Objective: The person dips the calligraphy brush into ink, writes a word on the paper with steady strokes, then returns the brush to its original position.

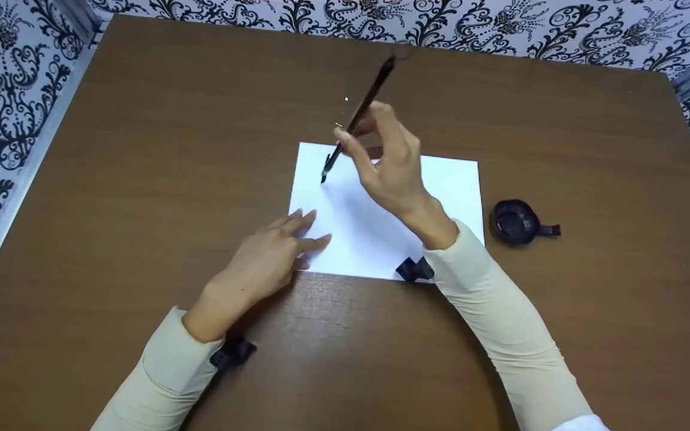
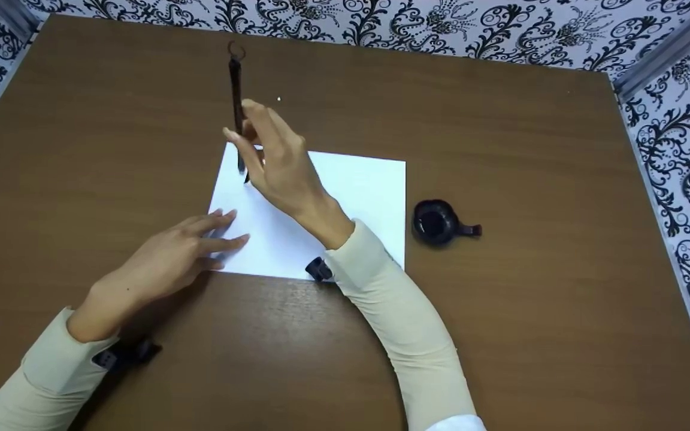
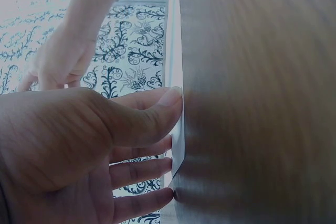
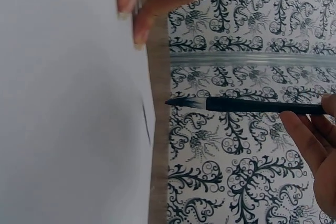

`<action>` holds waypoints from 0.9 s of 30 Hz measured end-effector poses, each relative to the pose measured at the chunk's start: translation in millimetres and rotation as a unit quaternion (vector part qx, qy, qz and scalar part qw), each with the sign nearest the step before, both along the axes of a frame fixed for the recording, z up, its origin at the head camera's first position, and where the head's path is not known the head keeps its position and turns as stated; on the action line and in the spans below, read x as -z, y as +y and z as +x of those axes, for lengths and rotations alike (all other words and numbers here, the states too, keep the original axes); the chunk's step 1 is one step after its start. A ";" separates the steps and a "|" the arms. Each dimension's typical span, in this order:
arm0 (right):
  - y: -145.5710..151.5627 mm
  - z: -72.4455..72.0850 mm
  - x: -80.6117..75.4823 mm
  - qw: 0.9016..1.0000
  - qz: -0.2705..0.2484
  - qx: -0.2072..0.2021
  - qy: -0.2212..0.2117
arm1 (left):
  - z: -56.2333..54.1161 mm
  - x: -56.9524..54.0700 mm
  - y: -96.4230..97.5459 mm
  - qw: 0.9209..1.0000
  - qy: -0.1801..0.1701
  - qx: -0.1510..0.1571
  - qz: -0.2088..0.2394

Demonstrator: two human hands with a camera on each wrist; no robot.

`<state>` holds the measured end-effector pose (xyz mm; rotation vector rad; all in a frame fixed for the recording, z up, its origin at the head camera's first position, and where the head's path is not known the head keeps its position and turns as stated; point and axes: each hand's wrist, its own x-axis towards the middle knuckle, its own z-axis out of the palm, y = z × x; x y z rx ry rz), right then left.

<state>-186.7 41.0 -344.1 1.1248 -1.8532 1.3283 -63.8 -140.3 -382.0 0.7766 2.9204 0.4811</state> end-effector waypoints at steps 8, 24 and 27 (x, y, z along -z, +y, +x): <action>4.1 -11.3 4.1 0.999 -0.016 0.030 0.016 | -0.5 -0.9 -0.2 1.000 -0.005 -0.002 -0.003; 6.0 -18.6 18.7 0.999 0.017 0.030 -0.009 | -0.6 -1.6 0.8 1.000 -0.016 -0.005 -0.007; 5.9 -18.9 20.2 1.000 0.016 0.021 -0.011 | -0.3 -1.0 -0.1 1.000 -0.011 -0.002 -0.003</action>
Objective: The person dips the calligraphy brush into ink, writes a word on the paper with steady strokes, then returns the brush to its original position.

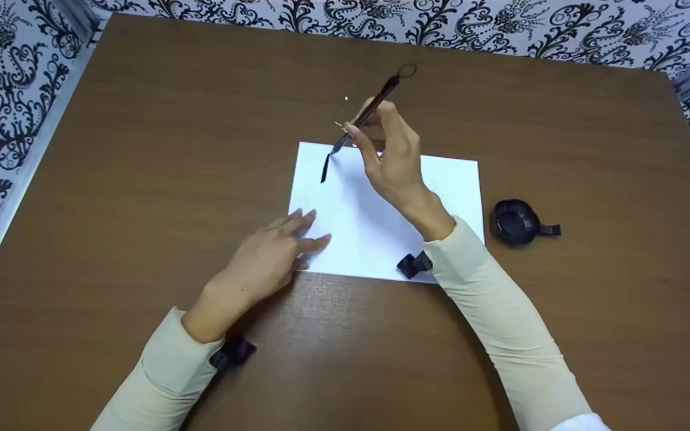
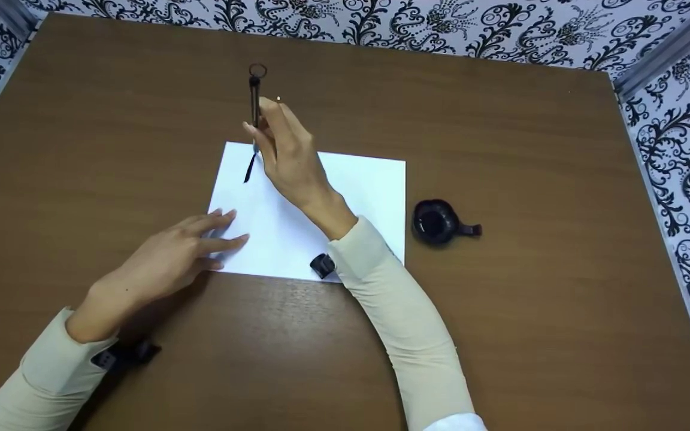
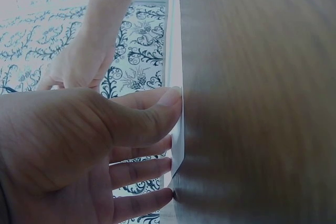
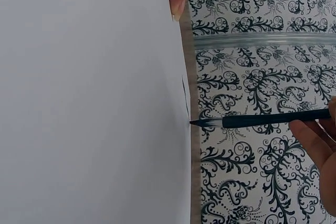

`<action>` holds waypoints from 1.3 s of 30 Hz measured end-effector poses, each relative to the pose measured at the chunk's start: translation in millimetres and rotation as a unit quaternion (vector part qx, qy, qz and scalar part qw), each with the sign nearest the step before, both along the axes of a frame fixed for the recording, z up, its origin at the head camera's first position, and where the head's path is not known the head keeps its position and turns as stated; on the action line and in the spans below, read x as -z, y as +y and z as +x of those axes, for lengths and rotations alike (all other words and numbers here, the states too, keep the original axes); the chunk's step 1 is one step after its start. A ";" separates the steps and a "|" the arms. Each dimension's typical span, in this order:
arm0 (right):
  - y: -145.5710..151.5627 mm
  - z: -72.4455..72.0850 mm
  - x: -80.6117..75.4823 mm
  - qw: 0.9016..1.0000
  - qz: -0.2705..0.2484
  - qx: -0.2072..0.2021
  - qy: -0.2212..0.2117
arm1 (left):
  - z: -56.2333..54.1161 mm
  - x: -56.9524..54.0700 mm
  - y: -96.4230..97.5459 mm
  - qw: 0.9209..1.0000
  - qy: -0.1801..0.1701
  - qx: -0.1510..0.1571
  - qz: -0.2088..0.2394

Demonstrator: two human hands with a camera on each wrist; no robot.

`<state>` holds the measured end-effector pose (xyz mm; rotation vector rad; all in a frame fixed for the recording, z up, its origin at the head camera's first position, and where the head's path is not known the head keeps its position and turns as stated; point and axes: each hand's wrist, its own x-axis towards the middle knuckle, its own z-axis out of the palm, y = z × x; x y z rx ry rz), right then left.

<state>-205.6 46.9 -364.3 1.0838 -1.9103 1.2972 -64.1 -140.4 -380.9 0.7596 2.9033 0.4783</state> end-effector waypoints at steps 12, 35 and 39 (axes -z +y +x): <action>-1.0 -1.7 1.5 1.000 0.007 -0.014 0.005 | 1.1 1.0 -0.6 1.000 -0.002 -0.007 0.007; 2.2 0.3 -1.8 0.999 0.048 -0.014 -0.004 | 1.1 0.6 -0.2 1.000 0.005 -0.004 0.005; 3.5 0.9 -3.1 0.998 0.062 -0.006 -0.005 | 0.8 0.2 -0.2 1.000 0.003 -0.003 0.006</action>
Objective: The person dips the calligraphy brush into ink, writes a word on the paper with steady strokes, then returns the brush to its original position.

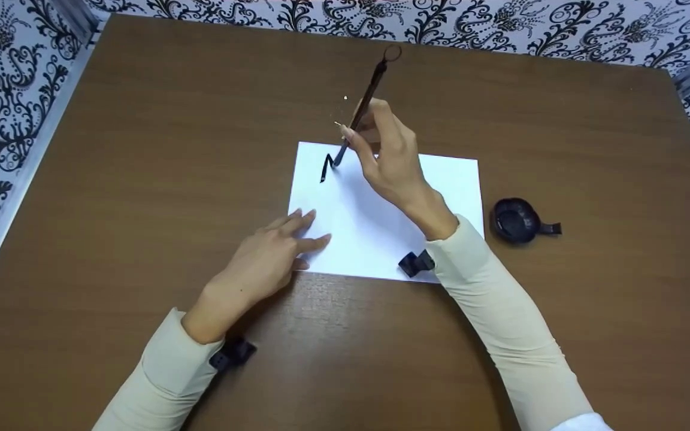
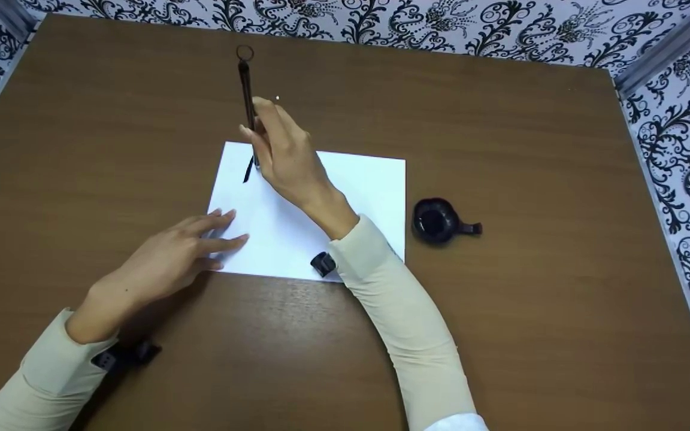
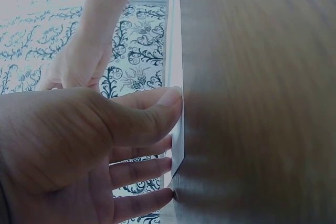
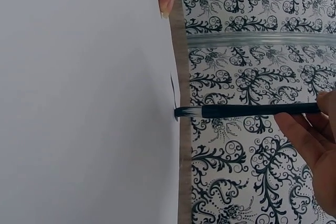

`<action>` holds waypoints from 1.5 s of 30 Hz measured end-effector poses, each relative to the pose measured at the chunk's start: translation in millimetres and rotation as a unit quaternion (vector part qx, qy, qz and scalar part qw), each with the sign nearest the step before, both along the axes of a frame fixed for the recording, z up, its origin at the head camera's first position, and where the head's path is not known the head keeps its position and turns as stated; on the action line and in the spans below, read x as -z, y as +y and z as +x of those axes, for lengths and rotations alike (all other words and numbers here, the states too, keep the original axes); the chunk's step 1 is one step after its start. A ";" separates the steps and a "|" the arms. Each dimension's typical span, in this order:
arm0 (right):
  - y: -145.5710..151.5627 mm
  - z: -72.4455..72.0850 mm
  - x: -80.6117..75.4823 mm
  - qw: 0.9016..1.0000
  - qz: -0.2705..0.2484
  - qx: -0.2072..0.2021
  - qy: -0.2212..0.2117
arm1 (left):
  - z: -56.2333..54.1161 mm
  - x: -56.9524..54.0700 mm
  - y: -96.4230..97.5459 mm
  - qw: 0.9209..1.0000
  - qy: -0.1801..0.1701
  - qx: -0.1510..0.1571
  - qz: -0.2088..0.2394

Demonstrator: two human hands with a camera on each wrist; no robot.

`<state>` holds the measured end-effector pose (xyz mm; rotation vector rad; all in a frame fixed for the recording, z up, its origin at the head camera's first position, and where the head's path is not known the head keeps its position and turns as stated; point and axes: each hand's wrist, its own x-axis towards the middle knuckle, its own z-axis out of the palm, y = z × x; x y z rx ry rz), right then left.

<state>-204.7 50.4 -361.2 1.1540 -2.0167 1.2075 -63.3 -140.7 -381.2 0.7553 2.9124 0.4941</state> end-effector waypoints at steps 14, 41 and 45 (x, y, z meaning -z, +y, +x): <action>2.5 2.6 -6.7 0.999 0.039 -0.002 -0.004 | -0.8 1.2 0.0 1.000 -0.010 0.001 0.002; 7.9 5.0 -15.9 0.996 0.077 -0.019 -0.039 | -0.4 0.0 -0.1 1.000 -0.013 0.001 -0.007; 8.6 4.8 -17.2 0.995 0.083 -0.021 -0.043 | -0.2 -0.7 -0.1 1.000 -0.014 0.001 -0.007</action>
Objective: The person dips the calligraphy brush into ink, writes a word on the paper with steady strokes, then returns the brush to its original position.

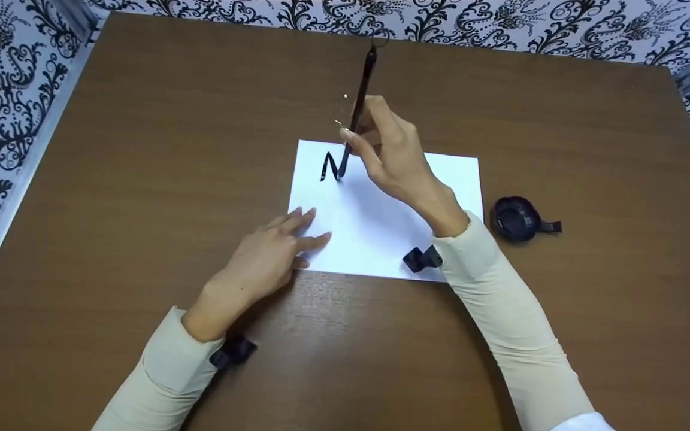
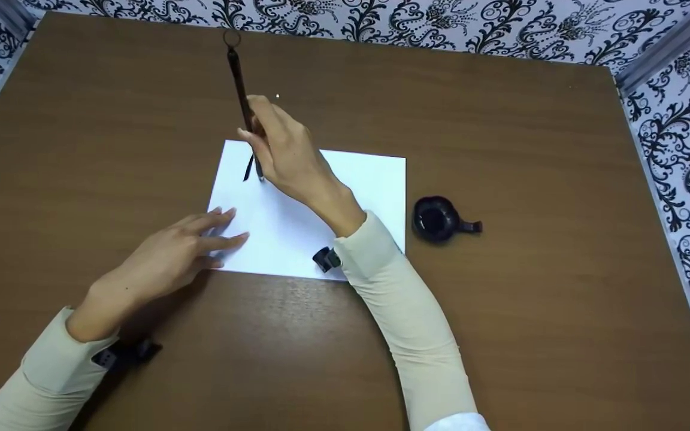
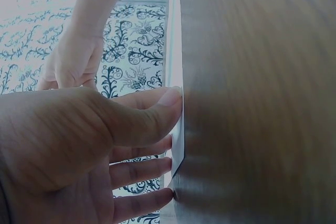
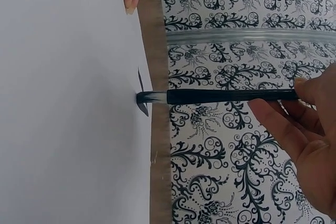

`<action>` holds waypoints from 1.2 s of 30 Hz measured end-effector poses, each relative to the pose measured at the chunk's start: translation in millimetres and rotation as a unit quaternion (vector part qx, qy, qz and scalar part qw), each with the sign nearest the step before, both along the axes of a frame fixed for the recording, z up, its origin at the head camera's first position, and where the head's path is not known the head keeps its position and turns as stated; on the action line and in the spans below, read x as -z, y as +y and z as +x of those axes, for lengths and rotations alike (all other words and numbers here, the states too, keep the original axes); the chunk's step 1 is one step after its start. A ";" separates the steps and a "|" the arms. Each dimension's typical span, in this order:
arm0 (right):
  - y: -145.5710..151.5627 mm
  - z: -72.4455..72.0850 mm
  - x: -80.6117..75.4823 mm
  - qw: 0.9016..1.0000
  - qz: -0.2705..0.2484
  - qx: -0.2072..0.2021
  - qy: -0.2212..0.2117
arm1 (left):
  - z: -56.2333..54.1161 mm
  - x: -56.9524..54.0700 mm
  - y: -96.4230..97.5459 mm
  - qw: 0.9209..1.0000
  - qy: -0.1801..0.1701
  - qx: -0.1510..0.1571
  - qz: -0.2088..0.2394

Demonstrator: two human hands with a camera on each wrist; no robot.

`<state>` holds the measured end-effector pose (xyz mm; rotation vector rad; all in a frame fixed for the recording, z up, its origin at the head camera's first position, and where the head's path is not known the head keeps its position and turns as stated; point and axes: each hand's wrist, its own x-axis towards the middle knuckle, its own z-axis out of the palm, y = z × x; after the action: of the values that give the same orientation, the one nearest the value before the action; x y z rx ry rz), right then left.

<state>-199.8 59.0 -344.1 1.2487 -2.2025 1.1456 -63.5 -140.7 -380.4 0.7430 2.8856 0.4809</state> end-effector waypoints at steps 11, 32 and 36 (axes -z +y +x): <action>0.5 -1.8 -0.7 0.999 -0.019 -0.028 -0.012 | 0.0 0.2 0.4 1.000 0.011 0.006 0.006; 2.0 -5.5 -0.7 0.999 -0.003 -0.054 0.005 | -0.2 0.1 0.1 1.000 0.001 0.002 0.007; 1.6 -6.7 -0.2 0.998 -0.008 -0.056 0.012 | -0.1 0.5 0.0 1.000 0.011 0.002 0.010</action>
<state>-206.5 60.6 -343.9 1.3870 -2.1256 1.1808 -63.6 -140.7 -381.0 0.7620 2.9022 0.5039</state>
